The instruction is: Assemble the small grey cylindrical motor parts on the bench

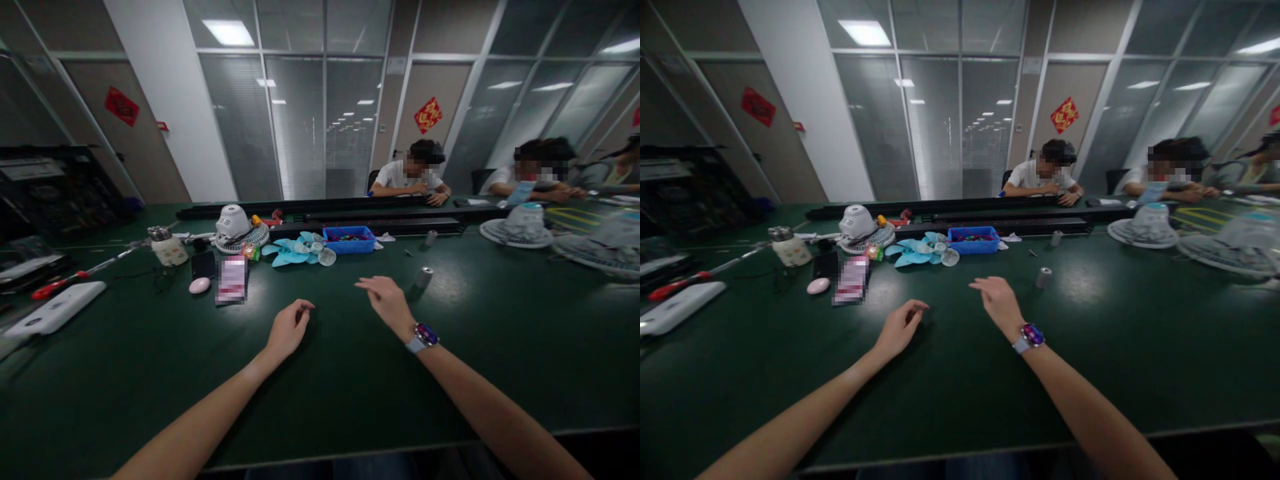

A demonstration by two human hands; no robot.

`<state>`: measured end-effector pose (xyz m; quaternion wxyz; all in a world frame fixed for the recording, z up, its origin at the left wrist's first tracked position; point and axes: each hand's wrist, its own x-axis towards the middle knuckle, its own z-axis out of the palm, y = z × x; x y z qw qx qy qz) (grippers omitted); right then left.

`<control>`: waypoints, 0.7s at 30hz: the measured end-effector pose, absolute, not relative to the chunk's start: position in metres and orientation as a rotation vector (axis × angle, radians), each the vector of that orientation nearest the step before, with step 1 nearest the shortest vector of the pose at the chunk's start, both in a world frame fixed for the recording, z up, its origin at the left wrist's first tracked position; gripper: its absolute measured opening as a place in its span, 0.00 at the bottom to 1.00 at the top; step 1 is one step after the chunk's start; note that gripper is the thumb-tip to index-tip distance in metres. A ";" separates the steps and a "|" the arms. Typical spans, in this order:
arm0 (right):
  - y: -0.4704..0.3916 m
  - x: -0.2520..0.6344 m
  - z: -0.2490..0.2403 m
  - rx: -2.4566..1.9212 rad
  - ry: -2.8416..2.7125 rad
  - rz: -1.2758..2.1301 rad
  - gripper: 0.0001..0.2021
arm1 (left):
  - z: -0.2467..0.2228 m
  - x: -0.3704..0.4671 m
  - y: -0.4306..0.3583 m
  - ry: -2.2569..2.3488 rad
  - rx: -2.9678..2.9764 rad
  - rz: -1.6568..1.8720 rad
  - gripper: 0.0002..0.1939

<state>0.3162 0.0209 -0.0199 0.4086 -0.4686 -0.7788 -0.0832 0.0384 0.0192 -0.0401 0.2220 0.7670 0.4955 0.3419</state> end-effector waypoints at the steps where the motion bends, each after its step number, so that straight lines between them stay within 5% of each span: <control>1: 0.026 0.335 -0.017 -1.240 -1.875 -0.293 0.18 | -0.040 0.038 0.019 1.364 2.121 0.938 0.13; 8: 0.049 0.431 -0.020 -1.637 -1.570 -0.545 0.17 | -0.042 0.037 0.021 1.341 2.112 0.925 0.13; 21: 0.050 0.441 -0.022 -1.735 -1.490 -0.519 0.18 | -0.040 0.038 0.018 1.332 2.133 0.907 0.13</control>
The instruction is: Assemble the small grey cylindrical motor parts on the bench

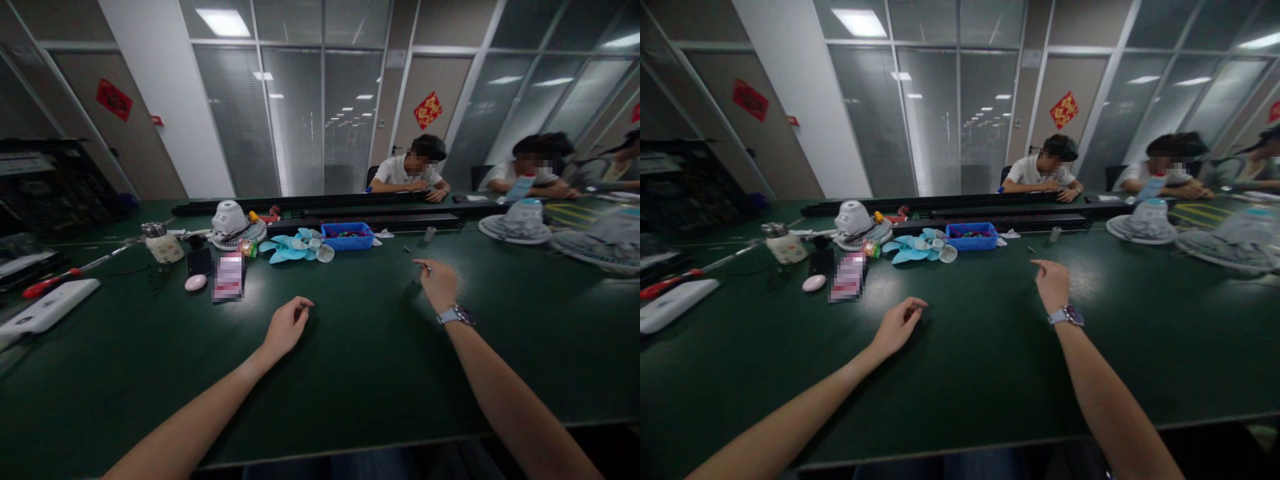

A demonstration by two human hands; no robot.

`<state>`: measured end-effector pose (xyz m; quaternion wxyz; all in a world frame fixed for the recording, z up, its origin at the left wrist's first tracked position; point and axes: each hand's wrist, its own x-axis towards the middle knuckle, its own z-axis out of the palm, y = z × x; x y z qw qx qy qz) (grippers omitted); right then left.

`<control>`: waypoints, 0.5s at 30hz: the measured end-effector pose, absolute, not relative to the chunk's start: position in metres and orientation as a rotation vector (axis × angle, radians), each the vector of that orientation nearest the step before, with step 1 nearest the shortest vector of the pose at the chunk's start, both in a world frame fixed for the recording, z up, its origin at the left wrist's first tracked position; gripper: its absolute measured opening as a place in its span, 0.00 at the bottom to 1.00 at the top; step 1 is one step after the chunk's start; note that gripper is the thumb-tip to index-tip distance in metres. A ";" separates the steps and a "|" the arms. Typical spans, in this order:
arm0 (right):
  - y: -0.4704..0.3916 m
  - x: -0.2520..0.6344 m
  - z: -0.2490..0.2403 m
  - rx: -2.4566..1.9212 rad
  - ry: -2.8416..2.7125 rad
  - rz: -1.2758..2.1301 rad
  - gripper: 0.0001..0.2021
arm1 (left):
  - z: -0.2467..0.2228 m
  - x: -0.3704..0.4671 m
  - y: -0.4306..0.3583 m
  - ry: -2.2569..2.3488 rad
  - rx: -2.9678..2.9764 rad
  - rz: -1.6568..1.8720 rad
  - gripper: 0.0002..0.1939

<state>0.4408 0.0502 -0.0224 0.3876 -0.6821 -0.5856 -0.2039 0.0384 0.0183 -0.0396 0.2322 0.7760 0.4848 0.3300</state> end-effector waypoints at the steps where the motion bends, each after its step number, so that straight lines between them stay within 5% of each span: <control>1: 0.051 0.441 -0.023 -1.736 -1.484 -0.526 0.18 | -0.040 0.038 0.018 1.334 2.133 0.908 0.12; 15: 0.052 0.451 -0.027 -1.685 -1.399 -0.489 0.17 | -0.042 0.037 0.019 1.318 2.146 0.889 0.13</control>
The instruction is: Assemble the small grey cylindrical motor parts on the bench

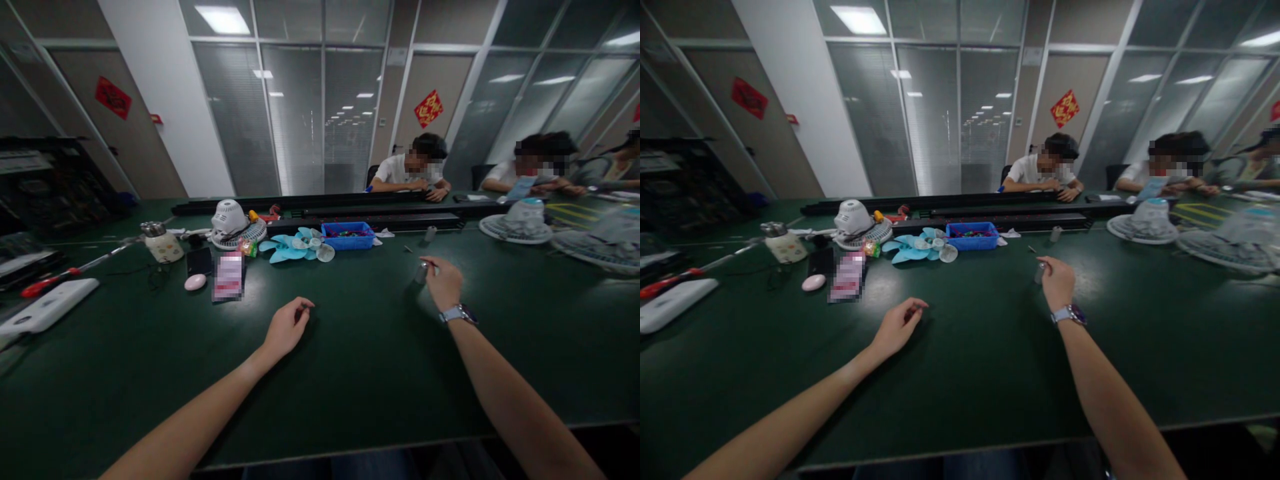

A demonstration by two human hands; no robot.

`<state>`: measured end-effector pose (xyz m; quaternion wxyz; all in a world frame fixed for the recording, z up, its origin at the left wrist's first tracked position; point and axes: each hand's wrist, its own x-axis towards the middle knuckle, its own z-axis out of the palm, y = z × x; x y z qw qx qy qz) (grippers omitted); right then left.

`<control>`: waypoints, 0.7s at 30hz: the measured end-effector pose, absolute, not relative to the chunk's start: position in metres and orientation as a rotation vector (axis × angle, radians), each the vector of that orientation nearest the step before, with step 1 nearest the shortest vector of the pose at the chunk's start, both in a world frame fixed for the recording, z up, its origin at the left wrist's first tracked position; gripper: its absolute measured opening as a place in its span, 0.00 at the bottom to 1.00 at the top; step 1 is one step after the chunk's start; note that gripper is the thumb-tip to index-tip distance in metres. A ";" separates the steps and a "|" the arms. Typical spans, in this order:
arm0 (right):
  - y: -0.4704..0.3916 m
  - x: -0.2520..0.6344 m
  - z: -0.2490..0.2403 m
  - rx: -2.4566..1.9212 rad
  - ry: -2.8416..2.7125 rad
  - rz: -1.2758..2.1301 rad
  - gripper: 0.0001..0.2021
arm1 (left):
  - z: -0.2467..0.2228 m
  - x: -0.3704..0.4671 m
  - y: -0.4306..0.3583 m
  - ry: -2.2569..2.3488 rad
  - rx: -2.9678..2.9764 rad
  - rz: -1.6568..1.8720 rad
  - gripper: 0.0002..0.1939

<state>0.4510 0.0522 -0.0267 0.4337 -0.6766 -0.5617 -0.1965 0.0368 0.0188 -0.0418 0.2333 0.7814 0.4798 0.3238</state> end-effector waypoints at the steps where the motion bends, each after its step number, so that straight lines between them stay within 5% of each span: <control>1: 0.052 0.451 -0.027 -1.668 -1.395 -0.483 0.17 | -0.042 0.037 0.019 1.318 2.148 0.891 0.13; 21: 0.055 0.456 -0.028 -1.735 -1.253 -0.368 0.13 | -0.038 0.038 0.017 1.306 2.153 0.878 0.13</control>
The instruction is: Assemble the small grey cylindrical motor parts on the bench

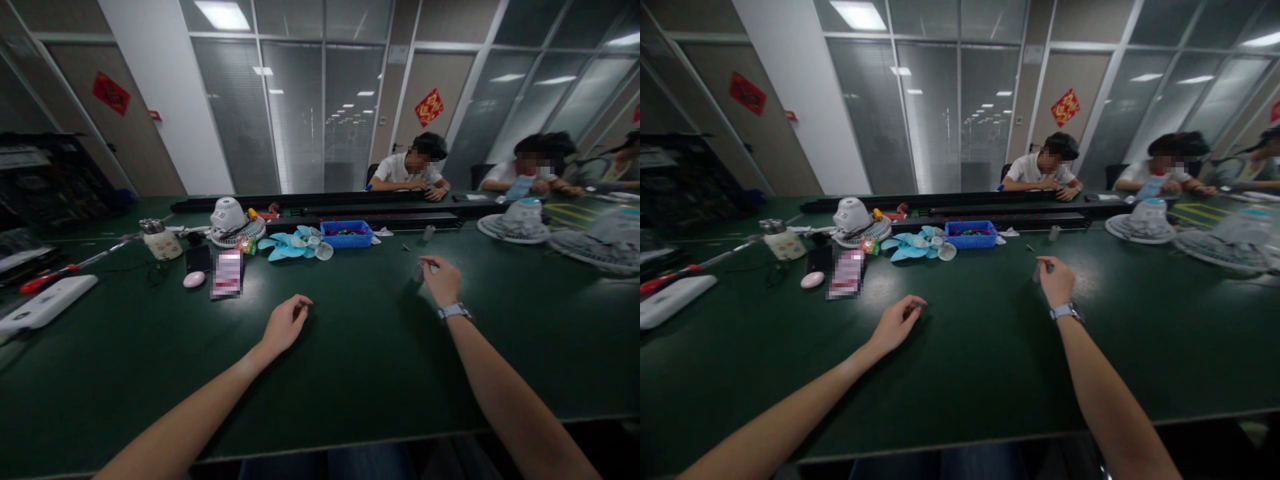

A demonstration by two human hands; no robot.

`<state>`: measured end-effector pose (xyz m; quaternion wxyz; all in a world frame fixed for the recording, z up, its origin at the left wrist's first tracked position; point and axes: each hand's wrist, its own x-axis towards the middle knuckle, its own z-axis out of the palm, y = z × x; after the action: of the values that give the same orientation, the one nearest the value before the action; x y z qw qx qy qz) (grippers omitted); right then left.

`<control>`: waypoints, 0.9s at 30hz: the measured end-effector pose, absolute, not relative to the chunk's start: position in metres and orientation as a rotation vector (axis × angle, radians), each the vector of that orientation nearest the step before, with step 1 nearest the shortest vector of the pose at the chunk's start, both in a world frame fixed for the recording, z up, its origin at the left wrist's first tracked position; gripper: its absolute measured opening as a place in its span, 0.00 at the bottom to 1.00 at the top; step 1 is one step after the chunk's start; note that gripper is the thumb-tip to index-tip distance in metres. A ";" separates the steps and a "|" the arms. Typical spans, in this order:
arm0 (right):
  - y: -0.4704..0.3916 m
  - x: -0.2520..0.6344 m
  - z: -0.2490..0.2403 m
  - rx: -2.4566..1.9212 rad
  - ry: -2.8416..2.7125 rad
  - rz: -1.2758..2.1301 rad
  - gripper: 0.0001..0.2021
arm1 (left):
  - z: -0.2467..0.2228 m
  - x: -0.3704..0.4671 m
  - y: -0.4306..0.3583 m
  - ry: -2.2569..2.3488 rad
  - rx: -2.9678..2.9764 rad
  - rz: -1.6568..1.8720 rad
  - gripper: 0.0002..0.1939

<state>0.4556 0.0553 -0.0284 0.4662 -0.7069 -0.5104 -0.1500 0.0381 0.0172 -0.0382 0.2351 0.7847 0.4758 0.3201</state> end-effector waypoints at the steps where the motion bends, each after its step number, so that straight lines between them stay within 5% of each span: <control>1: 0.055 0.455 -0.029 -1.721 -1.257 -0.364 0.13 | -0.038 0.038 0.017 1.305 2.154 0.878 0.13; 13: 0.054 0.441 -0.041 -1.822 -1.173 -0.185 0.24 | -0.041 0.038 0.018 1.297 2.147 0.896 0.12; 27: -0.020 0.245 -0.025 -1.100 -1.853 0.629 0.31 | -0.026 0.047 0.004 1.150 2.295 1.068 0.17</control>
<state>0.2449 -0.0202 -0.0248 0.4336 -0.4416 -0.7438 0.2524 0.0465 0.0044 -0.0255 0.1796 0.8121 0.4069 0.3777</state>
